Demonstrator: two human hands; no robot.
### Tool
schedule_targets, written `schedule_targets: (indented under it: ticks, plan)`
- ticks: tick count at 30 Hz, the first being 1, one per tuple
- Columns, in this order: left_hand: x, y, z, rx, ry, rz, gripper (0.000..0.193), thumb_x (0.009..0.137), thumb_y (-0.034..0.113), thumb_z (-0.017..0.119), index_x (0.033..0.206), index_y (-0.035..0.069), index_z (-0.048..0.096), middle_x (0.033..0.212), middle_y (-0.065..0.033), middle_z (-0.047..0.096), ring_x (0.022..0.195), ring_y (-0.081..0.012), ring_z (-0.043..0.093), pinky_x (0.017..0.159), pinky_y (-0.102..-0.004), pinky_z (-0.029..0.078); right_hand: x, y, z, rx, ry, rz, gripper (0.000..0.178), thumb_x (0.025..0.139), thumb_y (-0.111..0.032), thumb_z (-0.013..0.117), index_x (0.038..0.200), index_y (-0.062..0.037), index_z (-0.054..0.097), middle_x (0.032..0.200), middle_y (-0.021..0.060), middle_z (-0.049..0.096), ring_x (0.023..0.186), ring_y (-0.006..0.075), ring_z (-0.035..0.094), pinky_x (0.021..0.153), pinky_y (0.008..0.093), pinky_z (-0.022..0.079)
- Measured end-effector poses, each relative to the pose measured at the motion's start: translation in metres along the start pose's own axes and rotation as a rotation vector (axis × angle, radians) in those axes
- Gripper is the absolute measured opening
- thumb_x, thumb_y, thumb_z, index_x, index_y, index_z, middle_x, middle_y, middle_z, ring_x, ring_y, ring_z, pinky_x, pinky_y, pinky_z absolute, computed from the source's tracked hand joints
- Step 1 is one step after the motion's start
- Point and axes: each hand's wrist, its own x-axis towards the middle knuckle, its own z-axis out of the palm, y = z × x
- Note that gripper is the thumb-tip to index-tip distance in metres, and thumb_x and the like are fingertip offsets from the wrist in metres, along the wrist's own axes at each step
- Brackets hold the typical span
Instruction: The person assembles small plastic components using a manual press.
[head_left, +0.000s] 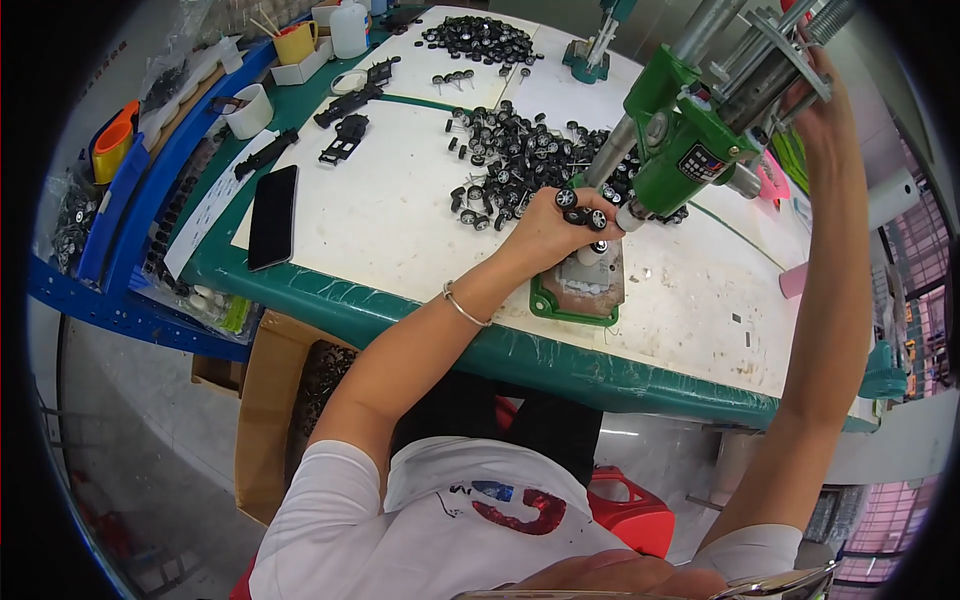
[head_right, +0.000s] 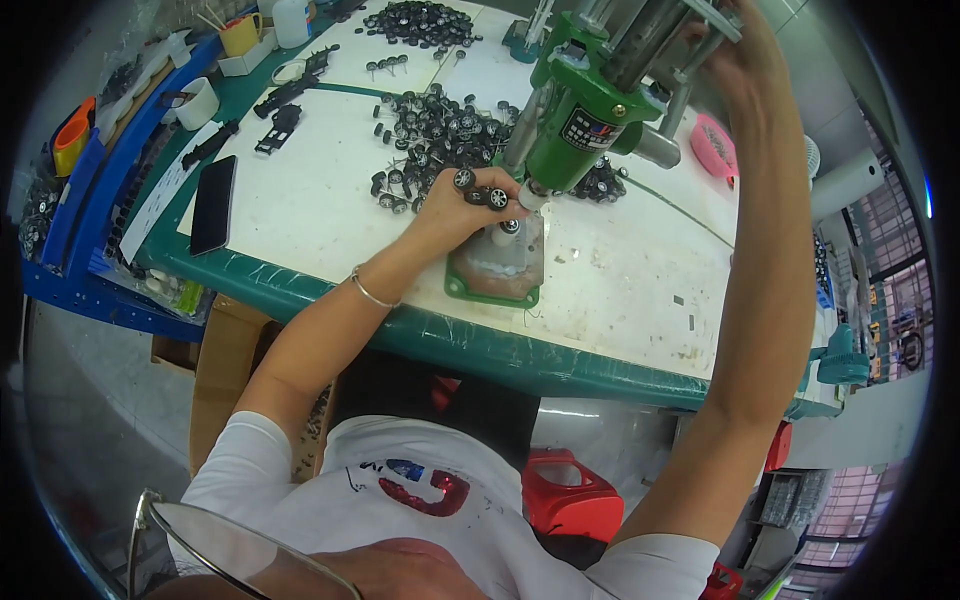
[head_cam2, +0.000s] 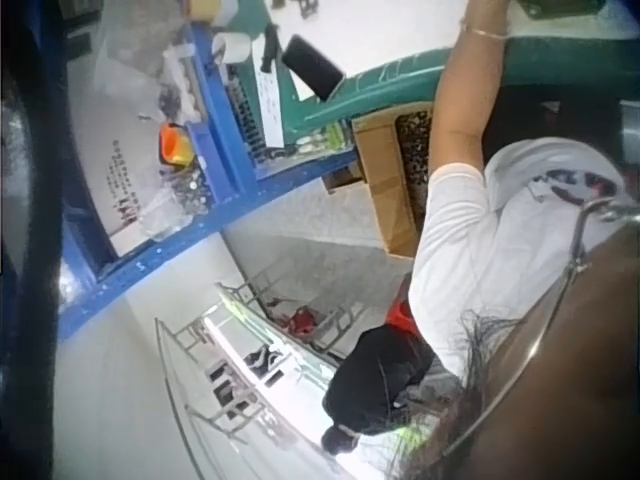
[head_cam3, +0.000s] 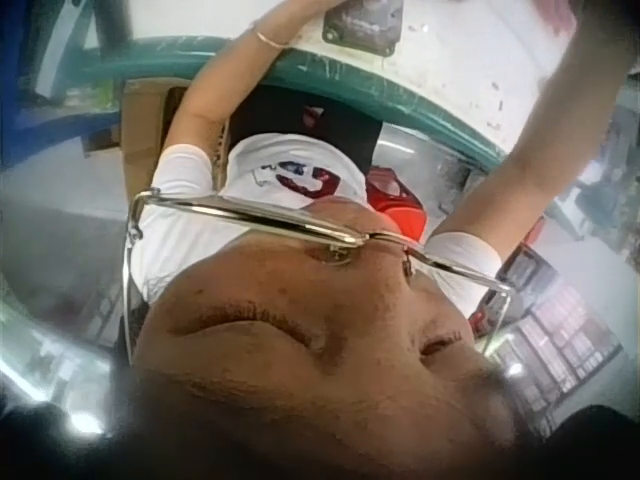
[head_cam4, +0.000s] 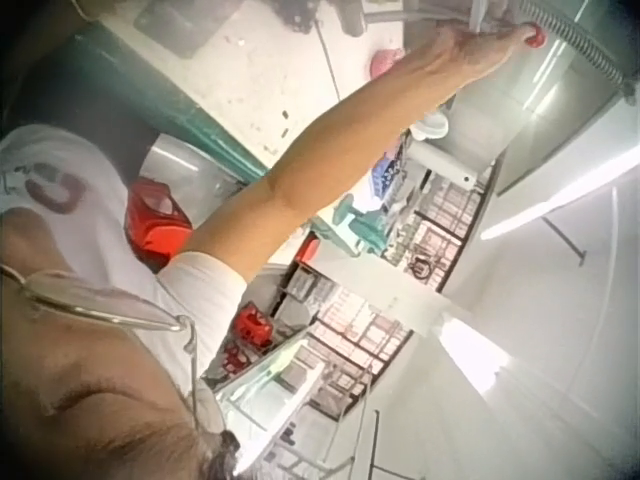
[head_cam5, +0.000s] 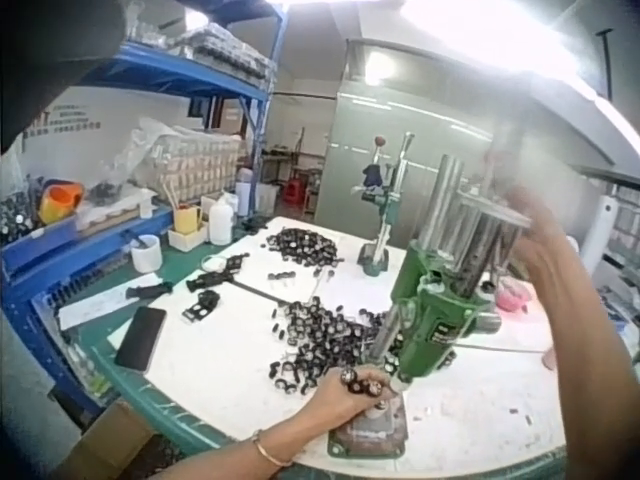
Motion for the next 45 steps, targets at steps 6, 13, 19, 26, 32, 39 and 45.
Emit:
schedule_targets:
  ticks: [6, 13, 19, 26, 32, 39, 45]
  plan:
    - [0.002, -0.001, 0.004, 0.014, -0.003, 0.000, 0.017, 0.069, 0.014, 0.077, 0.081, 0.006, 0.068, 0.067, 0.0001, 0.060, 0.061, -0.0050, 0.051, 0.056, -0.0216, 0.041, 0.009, 0.004, 0.004, -0.071, 0.174, -0.180, 0.024, 0.088, -0.017, 0.058, 0.106, -0.0016, 0.055, 0.080, 0.0052, 0.062, 0.062, 0.0112, 0.060, 0.042, 0.0231, 0.048]
    - [-0.004, -0.005, 0.000, 0.064, 0.016, 0.019, 0.018, 0.069, 0.014, 0.078, 0.082, 0.007, 0.069, 0.067, -0.0002, 0.061, 0.060, -0.0052, 0.052, 0.056, -0.0212, 0.042, -0.067, -0.008, 0.089, -0.105, 0.289, -0.393, 0.016, 0.085, -0.015, 0.059, 0.079, -0.0045, 0.048, 0.063, -0.0016, 0.045, 0.050, 0.0063, 0.042, 0.040, 0.0192, 0.028]
    - [-0.003, -0.004, 0.002, 0.058, 0.009, 0.027, 0.019, 0.068, 0.014, 0.078, 0.083, 0.006, 0.069, 0.067, 0.0006, 0.062, 0.060, -0.0046, 0.051, 0.056, -0.0212, 0.041, -0.109, -0.010, 0.091, -0.087, 0.250, -0.558, 0.024, 0.083, -0.012, 0.055, 0.067, -0.0090, 0.038, 0.054, -0.0028, 0.026, 0.045, 0.0065, 0.023, 0.041, 0.0223, 0.018]
    - [-0.004, -0.008, 0.002, 0.073, -0.005, 0.004, 0.018, 0.070, 0.014, 0.077, 0.085, 0.006, 0.069, 0.068, 0.0013, 0.063, 0.059, -0.0028, 0.051, 0.054, -0.0202, 0.041, -0.140, -0.004, 0.096, -0.135, 0.242, -0.810, 0.032, 0.083, -0.016, 0.045, 0.057, -0.0122, 0.027, 0.050, -0.0020, 0.019, 0.043, 0.0080, 0.014, 0.042, 0.0260, 0.012]
    - [-0.004, -0.007, 0.003, 0.038, 0.012, -0.014, 0.018, 0.072, 0.015, 0.076, 0.086, 0.006, 0.069, 0.068, 0.0018, 0.063, 0.059, -0.0020, 0.051, 0.053, -0.0186, 0.039, -0.110, -0.012, 0.094, -0.125, 0.255, -0.614, 0.030, 0.085, -0.014, 0.051, 0.060, -0.0108, 0.033, 0.053, -0.0024, 0.023, 0.047, 0.0071, 0.022, 0.045, 0.0238, 0.020]
    - [-0.008, -0.011, -0.006, -0.426, 0.121, -0.141, 0.016, 0.077, 0.013, 0.070, 0.087, 0.002, 0.063, 0.076, -0.0046, 0.065, 0.070, -0.0090, 0.060, 0.060, -0.0196, 0.045, -0.035, 0.011, 0.058, -0.385, 0.230, -0.265, 0.026, 0.088, -0.034, 0.047, 0.076, -0.0121, 0.038, 0.065, -0.0011, 0.033, 0.050, 0.0077, 0.032, 0.041, 0.0243, 0.022]
    - [-0.057, 0.022, -0.053, -0.789, 0.157, -0.289, 0.011, 0.083, 0.014, 0.060, 0.081, 0.005, 0.055, 0.074, -0.0060, 0.060, 0.070, -0.0142, 0.058, 0.054, -0.0216, 0.044, -0.020, 0.022, 0.036, 0.039, 0.157, -0.147, 0.015, 0.091, -0.016, 0.055, 0.096, -0.0026, 0.060, 0.054, -0.0090, 0.038, 0.040, 0.0000, 0.032, 0.031, 0.0143, 0.020]
